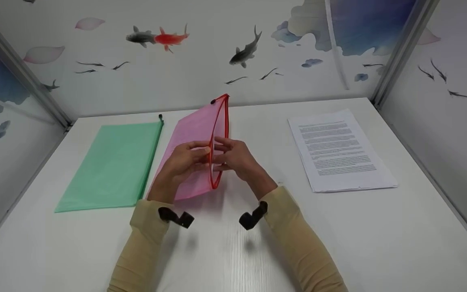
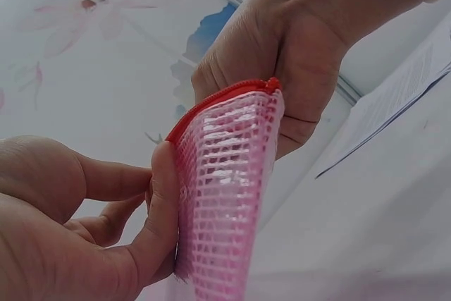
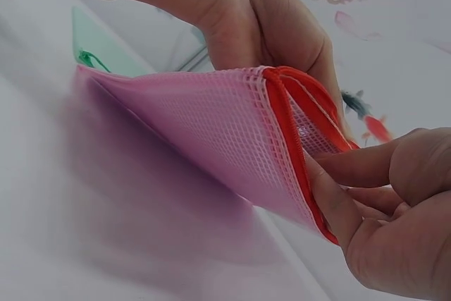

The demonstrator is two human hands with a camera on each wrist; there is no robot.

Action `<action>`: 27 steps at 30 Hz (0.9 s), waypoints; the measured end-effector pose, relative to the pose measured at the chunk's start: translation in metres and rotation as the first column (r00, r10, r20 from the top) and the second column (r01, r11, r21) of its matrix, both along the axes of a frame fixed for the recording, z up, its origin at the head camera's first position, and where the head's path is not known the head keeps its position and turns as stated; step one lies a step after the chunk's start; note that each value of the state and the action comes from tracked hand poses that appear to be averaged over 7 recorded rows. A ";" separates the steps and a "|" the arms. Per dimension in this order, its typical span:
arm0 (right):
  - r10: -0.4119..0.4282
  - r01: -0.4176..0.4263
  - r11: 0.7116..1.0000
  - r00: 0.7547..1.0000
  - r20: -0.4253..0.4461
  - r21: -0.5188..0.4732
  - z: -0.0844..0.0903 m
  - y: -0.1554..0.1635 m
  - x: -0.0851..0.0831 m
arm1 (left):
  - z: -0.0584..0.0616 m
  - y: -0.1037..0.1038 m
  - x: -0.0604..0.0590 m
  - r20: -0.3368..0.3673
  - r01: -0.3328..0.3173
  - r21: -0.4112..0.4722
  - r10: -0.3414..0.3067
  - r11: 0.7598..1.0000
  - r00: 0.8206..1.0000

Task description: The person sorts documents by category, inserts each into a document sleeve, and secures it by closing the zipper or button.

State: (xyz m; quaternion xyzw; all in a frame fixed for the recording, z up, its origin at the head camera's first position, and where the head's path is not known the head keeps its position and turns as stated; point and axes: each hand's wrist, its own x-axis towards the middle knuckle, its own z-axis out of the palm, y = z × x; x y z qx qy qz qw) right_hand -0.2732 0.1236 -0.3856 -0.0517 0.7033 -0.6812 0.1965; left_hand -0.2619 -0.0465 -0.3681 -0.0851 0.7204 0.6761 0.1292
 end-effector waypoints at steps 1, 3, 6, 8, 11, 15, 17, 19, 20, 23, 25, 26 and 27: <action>0.003 -0.003 1.000 1.000 -0.007 0.006 -0.001 0.000 0.000 | 0.000 0.000 0.000 -0.004 0.001 0.003 -0.001 1.000 1.000; 0.000 0.000 1.000 1.000 -0.010 0.017 -0.001 0.000 0.000 | 0.000 0.001 0.001 -0.010 0.006 0.013 -0.006 1.000 1.000; -0.004 0.004 0.999 1.000 -0.012 0.033 -0.003 0.002 0.001 | 0.000 0.002 0.003 -0.014 0.000 0.031 0.000 1.000 1.000; -0.010 0.011 0.999 1.000 -0.009 0.038 -0.003 0.003 0.001 | 0.000 0.004 0.004 -0.015 -0.007 0.042 0.008 0.999 1.000; -0.021 0.021 0.999 1.000 -0.004 0.033 -0.004 0.008 0.001 | 0.000 0.006 0.005 -0.010 -0.021 0.067 0.022 0.998 1.000; -0.030 0.030 1.000 1.000 -0.006 0.009 -0.002 0.015 -0.002 | 0.002 0.007 0.006 -0.026 -0.023 0.082 0.026 0.996 0.999; -0.028 0.028 1.000 0.999 -0.015 0.001 -0.001 0.018 -0.004 | 0.001 0.006 0.008 -0.039 -0.025 0.068 0.028 0.997 0.999; -0.028 0.028 1.000 0.999 -0.026 0.002 -0.001 0.021 -0.006 | 0.001 0.006 0.010 -0.053 -0.027 0.047 0.030 0.998 0.998; -0.031 0.031 1.000 0.999 -0.031 0.006 -0.001 0.023 -0.008 | 0.000 0.006 0.011 -0.058 -0.027 0.040 0.029 0.999 0.998; -0.042 0.043 0.999 0.999 -0.033 0.031 0.000 0.028 -0.014 | -0.002 0.007 0.015 -0.064 -0.029 0.039 0.031 0.999 0.997; -0.046 0.048 0.997 0.998 -0.036 0.056 0.001 0.031 -0.020 | -0.003 0.008 0.017 -0.065 -0.029 0.044 0.032 0.999 0.997; -0.047 0.050 0.996 0.998 -0.039 0.071 0.002 0.033 -0.023 | -0.004 0.008 0.018 -0.067 -0.028 0.047 0.031 0.999 0.997; -0.048 0.052 0.995 0.998 -0.044 0.089 0.004 0.034 -0.027 | -0.004 0.009 0.020 -0.068 -0.030 0.048 0.033 0.998 0.997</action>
